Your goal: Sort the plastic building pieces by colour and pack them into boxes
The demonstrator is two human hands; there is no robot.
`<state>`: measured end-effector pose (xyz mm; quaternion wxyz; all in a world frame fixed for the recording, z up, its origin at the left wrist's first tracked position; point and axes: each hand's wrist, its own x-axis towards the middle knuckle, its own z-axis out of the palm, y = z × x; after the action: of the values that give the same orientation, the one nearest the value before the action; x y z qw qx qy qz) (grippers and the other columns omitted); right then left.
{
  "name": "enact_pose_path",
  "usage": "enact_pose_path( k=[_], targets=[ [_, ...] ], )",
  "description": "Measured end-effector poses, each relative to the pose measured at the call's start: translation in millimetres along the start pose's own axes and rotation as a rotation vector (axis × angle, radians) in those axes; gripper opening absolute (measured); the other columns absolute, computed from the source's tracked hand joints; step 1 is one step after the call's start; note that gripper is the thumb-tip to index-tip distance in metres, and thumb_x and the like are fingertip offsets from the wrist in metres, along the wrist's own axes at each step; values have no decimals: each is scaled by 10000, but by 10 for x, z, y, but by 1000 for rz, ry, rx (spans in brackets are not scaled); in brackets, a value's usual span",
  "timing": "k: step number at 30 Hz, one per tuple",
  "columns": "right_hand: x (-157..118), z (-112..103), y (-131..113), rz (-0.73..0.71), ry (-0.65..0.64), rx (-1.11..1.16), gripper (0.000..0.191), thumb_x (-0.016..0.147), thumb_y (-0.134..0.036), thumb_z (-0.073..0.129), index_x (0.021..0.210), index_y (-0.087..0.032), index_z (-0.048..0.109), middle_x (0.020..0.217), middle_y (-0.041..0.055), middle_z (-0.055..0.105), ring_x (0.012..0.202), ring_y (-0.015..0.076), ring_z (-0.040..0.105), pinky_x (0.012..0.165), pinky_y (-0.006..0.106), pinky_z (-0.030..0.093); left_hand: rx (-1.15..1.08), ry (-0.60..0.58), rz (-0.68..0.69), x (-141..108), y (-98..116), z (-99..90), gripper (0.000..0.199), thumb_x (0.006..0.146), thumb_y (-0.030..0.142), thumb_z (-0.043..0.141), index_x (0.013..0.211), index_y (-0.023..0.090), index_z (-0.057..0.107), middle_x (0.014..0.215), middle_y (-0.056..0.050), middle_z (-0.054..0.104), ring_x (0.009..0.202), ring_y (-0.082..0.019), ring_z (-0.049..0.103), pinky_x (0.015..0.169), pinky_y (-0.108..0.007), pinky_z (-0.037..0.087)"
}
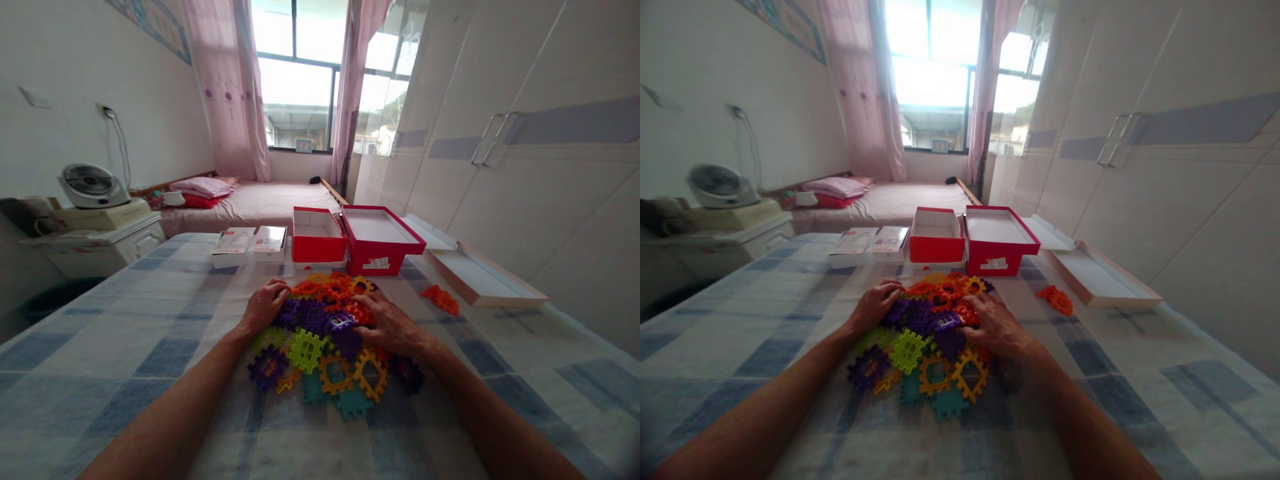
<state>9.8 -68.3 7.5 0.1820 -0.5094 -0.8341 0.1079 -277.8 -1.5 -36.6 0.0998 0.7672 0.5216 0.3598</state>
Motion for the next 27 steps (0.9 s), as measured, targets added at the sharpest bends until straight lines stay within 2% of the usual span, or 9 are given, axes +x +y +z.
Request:
enact_pose_path(
  k=[5,11,15,20,23,27],
  targets=[
    [-34,8,38,-24,40,81,450,733,-255,580,1179,-195,571,1120,98,592,1018,221,545,899,345,415,1,7,0,-3,10,-7,317,837,317,401,861,178,685,1011,-63,637,923,-186,609,885,-299,445],
    [-64,-170,130,39,12,257,431,775,-351,576,1190,-236,581,1192,66,577,1066,236,544,908,354,414,0,-5,-4,-6,26,-17,327,839,323,394,856,178,687,1009,-60,638,921,-186,613,888,-298,447],
    [-96,-262,233,32,-4,253,396,789,-349,551,1157,-217,607,1156,74,588,1029,231,559,894,355,428,4,-7,2,-5,14,-12,336,845,327,386,867,175,685,1013,-61,637,923,-186,609,889,-301,442],
    [-152,-385,421,28,90,196,406,811,-356,516,1189,-221,577,1178,77,575,1081,231,527,931,363,411,14,-19,0,0,-17,3,339,848,325,380,882,173,681,1025,-64,634,925,-189,605,892,-313,438],
    [-176,-421,653,128,202,64,401,809,-340,493,1178,-208,582,1159,88,581,1053,229,541,927,354,410,13,-20,8,3,-37,11,349,853,342,380,888,168,680,1029,-70,630,936,-193,599,900,-318,432],
    [-204,-405,1021,392,372,-190,464,782,-365,509,1180,-136,577,1164,152,561,1068,280,528,933,405,404,21,-25,4,6,-61,18,348,855,351,384,899,169,678,1036,-71,625,957,-198,590,909,-325,424]
  ],
)
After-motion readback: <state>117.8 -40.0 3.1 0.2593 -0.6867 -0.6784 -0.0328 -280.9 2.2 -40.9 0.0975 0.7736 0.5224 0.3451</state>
